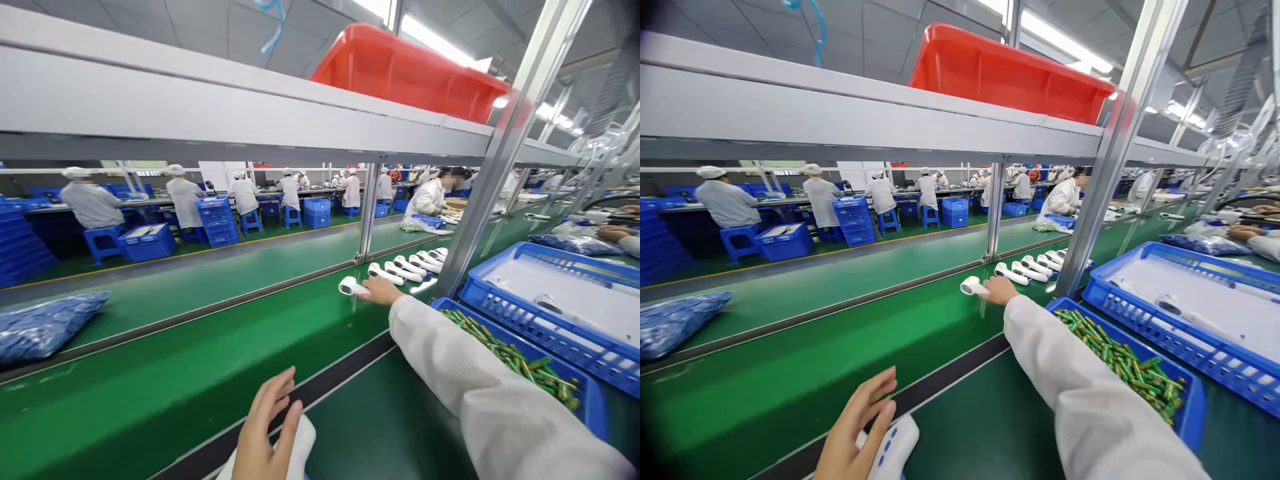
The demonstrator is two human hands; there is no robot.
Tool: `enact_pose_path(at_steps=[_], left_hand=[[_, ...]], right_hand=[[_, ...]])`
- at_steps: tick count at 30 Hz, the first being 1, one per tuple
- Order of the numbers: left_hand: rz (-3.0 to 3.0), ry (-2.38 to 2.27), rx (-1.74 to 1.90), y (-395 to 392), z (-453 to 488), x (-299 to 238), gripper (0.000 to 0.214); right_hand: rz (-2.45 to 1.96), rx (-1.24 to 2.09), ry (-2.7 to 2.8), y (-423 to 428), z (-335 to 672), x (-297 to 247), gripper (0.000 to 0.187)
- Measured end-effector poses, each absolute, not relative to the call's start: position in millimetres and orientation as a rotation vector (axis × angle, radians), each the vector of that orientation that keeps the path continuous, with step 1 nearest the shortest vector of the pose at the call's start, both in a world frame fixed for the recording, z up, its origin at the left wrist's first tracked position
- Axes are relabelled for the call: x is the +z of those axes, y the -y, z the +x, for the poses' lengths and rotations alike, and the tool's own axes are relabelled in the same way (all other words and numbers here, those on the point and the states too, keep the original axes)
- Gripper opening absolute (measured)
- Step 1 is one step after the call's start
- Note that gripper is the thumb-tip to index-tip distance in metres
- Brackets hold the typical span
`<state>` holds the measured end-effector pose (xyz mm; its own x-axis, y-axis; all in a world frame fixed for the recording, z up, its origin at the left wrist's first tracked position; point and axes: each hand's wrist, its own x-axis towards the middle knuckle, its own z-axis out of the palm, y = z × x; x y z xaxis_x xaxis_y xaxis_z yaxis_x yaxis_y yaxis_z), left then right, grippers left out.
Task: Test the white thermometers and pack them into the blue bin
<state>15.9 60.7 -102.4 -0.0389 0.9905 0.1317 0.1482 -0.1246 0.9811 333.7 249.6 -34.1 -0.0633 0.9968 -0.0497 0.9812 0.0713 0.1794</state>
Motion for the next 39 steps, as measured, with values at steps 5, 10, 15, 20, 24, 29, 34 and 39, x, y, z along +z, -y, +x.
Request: enact_pose_path(at_steps=[5, 10, 15, 20, 24, 29, 34, 39], left_hand=[[1.01, -1.092, 1.382, -55, 16, -75, 0.084], [0.839, -0.946, 1.587, -42, 9, -47, 0.08], [0.621, -0.733, 1.715, -36, -5, -28, 0.071], [0.454, -0.595, 1.666, -36, -13, -22, 0.067], [0.529, -0.53, 1.631, -32, -10, -20, 0.07], [0.642, -0.567, 1.609, -31, -7, -21, 0.074], [0.581, -0.564, 1.624, -33, -9, -22, 0.068], [0.569, -0.557, 1.604, -32, -6, -24, 0.065]], right_hand=[[1.489, 0.249, -2.699, -152, 230, -9, 0.036], [1.285, 0.452, -3.201, -62, 177, 10, 0.037], [1.497, -0.947, -3.602, -26, 187, 28, 0.032], [1.386, -2.257, -3.379, -3, 190, 23, 0.023], [1.514, -2.584, -3.235, 8, 173, 16, 0.017], [1.858, -2.161, -3.508, 13, 168, 9, 0.011], [1.688, -2.207, -3.531, 19, 178, 9, 0.012], [1.84, -1.899, -3.575, 18, 176, 12, 0.016]])
